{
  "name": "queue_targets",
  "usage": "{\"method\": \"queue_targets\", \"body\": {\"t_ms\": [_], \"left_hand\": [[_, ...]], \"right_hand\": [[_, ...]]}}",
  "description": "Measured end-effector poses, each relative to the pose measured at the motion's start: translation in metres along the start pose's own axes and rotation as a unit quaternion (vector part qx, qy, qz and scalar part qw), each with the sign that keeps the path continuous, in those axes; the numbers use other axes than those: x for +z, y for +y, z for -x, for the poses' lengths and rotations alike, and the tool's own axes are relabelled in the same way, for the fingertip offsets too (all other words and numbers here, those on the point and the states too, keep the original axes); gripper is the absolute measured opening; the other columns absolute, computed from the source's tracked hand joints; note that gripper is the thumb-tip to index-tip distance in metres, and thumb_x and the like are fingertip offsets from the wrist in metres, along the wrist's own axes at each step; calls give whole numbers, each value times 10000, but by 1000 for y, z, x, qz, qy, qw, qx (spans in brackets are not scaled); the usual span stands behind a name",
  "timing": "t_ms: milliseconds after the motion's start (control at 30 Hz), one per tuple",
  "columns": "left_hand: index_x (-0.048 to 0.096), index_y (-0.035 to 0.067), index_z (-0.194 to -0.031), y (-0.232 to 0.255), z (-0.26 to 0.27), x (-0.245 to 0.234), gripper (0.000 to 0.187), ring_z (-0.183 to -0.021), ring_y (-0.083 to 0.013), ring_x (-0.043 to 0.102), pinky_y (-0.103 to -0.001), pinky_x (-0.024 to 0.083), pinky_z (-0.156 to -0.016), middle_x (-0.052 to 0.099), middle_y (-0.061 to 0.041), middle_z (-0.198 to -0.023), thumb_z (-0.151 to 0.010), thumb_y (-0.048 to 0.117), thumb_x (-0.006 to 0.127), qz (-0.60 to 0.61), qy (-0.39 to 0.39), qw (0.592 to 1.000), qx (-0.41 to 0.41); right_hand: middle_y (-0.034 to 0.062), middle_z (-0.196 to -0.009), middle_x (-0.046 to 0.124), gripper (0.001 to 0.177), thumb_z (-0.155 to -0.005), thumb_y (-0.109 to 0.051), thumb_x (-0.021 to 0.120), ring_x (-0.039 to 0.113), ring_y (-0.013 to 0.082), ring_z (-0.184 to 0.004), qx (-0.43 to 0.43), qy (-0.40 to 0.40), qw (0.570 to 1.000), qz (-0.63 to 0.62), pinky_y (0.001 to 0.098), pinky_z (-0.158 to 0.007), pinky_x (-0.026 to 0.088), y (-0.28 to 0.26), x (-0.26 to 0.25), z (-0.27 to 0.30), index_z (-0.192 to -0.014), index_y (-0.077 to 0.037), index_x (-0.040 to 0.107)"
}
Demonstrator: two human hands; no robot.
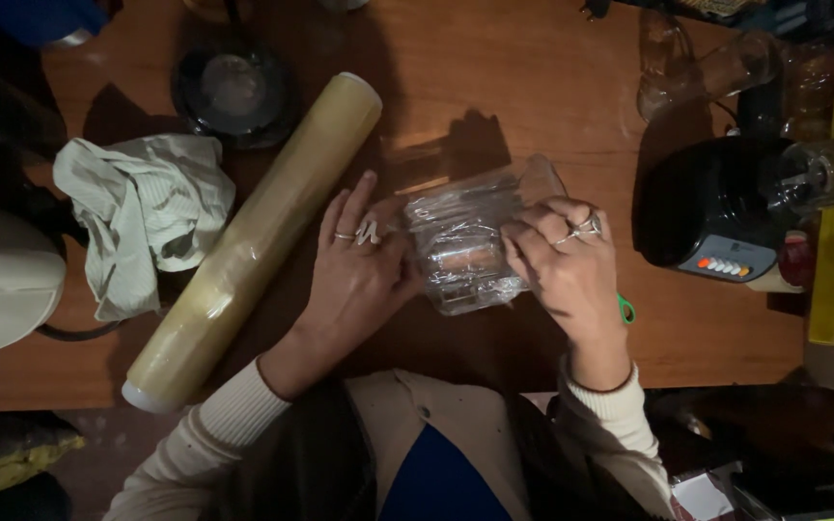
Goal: Wrapping a blender jar with plastic wrap.
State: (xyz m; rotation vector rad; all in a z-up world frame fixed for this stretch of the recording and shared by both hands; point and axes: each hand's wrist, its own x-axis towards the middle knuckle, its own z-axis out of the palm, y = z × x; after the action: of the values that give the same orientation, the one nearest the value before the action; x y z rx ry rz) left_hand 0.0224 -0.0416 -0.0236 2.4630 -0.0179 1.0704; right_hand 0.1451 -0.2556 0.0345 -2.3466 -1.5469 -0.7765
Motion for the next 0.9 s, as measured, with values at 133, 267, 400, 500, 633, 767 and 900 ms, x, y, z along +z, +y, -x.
{"method": "queue_targets", "body": {"t_ms": [133,267,400,500,633,767,900], "left_hand": [[634,105,-750,-1,1,0,135,-1386,-419,515,-561,411,-1117,678,-99,-1281,-747,200,731,-7,-13,1000,1],[613,119,-751,-5,8,5,152,-1410,-441,476,-584,388,-1133,659,-105,-1301,-735,206,738,23,-18,1000,-9],[593,106,-762,-3,7,2,176,-1433,-438,452,-587,358,-1156,639,-117,-1345,-746,191,746,34,-22,999,-19],[592,124,-771,-3,9,3,186,-1457,-438,419,-590,325,-1163,621,-110,-1376,-748,199,761,52,-23,998,-19],[584,125,-778,-3,9,1,179,-1462,-449,407,-599,317,-1163,608,-119,-1398,-798,217,737,68,-29,997,-29],[600,121,-792,-6,10,1,204,-1475,-439,399,-582,299,-1175,602,-116,-1418,-848,259,740,86,-22,995,-34],[591,126,-804,-11,16,5,184,-1468,-450,407,-581,293,-1179,605,-113,-1418,-838,227,740,95,-20,995,-28]], "right_hand": [[41,-1004,696,67,-945,-208,767,657,288,-969,-16,7,1000,9,429,-841,520,-1,4,-3,-901,-158,764],[53,-1029,662,102,-933,-231,769,637,301,-964,5,14,995,-96,442,-819,542,-15,7,-1,-979,-139,766],[43,-1058,644,247,-871,-363,801,622,281,-976,-11,18,997,-78,430,-833,521,-23,42,12,-1007,-162,760],[46,-1045,622,261,-885,-369,761,621,277,-960,-4,31,997,-69,419,-831,515,-32,51,6,-1049,-166,752],[44,-1055,607,247,-930,-331,679,613,262,-960,-25,28,999,-38,419,-824,506,-41,40,-17,-1105,-170,747],[62,-934,619,111,-962,-195,649,644,251,-864,-93,70,993,7,393,-760,521,-42,30,-31,-970,-136,742],[74,-915,642,159,-987,-221,627,652,259,-830,-117,63,990,51,390,-724,524,-24,26,-21,-898,-132,725]]}}
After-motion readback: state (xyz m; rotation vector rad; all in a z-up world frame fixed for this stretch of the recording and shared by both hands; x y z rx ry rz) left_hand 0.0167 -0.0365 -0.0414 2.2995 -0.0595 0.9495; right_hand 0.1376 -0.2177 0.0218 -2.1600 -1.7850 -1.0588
